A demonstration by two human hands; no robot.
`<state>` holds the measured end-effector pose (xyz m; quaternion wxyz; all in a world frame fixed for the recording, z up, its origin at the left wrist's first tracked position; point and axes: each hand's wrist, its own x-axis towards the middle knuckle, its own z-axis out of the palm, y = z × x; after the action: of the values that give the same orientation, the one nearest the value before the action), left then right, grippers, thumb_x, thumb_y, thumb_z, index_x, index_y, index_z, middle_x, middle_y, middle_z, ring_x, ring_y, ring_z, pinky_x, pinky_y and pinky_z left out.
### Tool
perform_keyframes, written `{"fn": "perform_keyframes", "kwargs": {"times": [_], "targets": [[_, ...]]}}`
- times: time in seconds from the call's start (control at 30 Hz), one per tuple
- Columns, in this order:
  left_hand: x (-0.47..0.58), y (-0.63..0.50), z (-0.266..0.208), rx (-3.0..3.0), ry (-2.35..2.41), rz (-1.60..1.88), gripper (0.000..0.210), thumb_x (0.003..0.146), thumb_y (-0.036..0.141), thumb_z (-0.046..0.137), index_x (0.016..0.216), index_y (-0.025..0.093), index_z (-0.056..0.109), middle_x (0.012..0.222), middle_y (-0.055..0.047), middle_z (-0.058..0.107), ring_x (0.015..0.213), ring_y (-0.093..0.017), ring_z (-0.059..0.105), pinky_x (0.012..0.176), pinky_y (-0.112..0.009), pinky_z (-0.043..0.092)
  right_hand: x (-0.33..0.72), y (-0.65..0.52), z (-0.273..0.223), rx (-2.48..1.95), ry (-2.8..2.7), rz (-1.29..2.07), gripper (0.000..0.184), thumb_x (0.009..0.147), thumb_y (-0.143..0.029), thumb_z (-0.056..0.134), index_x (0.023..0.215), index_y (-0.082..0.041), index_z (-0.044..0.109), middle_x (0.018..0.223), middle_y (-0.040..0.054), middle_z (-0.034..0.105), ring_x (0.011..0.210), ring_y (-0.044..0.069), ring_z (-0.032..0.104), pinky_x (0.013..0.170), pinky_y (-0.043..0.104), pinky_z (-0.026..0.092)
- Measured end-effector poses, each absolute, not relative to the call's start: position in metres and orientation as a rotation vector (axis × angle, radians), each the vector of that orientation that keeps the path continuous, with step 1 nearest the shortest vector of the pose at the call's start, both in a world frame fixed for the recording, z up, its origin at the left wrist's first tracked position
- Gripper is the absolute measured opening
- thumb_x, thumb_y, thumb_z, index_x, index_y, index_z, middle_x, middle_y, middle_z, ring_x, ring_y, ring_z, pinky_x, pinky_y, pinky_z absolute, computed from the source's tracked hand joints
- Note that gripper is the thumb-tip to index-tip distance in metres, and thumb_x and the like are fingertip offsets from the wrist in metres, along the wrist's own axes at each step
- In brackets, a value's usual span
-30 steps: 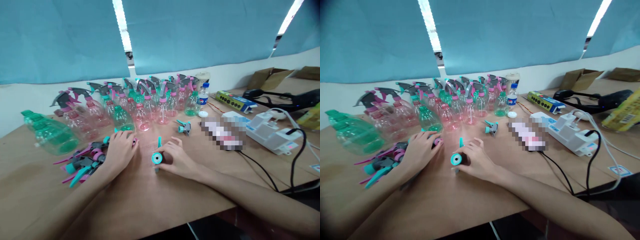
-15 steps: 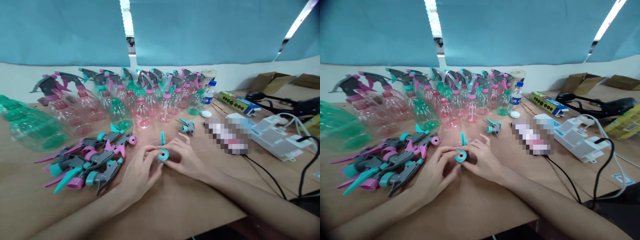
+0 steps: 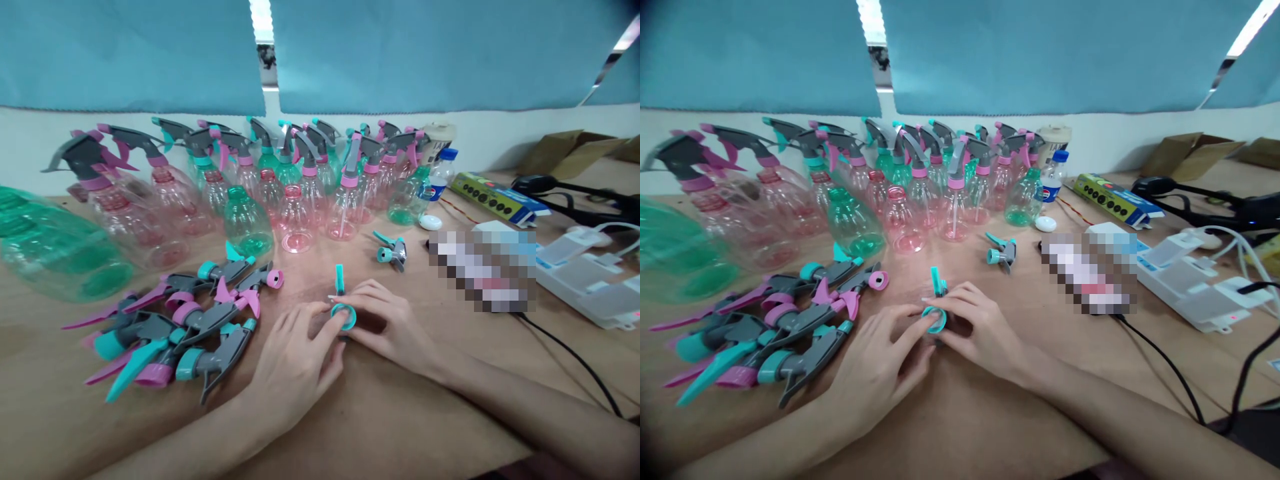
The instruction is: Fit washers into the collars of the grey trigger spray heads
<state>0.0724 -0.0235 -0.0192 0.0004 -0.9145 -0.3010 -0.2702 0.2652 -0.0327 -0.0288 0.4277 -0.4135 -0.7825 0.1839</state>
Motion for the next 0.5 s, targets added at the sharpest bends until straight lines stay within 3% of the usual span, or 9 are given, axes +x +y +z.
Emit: {"fn": "perform_keyframes", "kwargs": {"times": [0.2, 0.5], "targets": [[0.070, -0.010, -0.011, -2.715, -0.818, -0.750, 0.017, 0.086, 0.024, 0.054, 0.102, 0.023, 0.060, 0.098, -0.008, 0.062, 0.088, -0.025, 0.058, 0.076, -0.041, 0.044, 0.266, -0.032, -0.025, -1.019, -1.996, 0.456, 0.035, 0.086, -0.024, 0.061, 0.121, -0.025, 0.058, 0.097, 0.0038, 0.067, 0.089, 0.017, 0.059, 0.078, 0.034, 0.053], [0.073, -0.020, -0.015, -2.747, -0.930, -0.793, 0.021, 0.086, 0.023, 0.052, 0.106, 0.017, 0.058, 0.092, -0.009, 0.062, 0.084, -0.024, 0.057, 0.069, -0.036, 0.044, 0.264, -0.033, -0.027, -1.074, -1.978, 0.437, 0.028, 0.087, -0.028, 0.059, 0.114, -0.021, 0.062, 0.090, 0.0045, 0.068, 0.082, 0.017, 0.061, 0.073, 0.032, 0.053]]}}
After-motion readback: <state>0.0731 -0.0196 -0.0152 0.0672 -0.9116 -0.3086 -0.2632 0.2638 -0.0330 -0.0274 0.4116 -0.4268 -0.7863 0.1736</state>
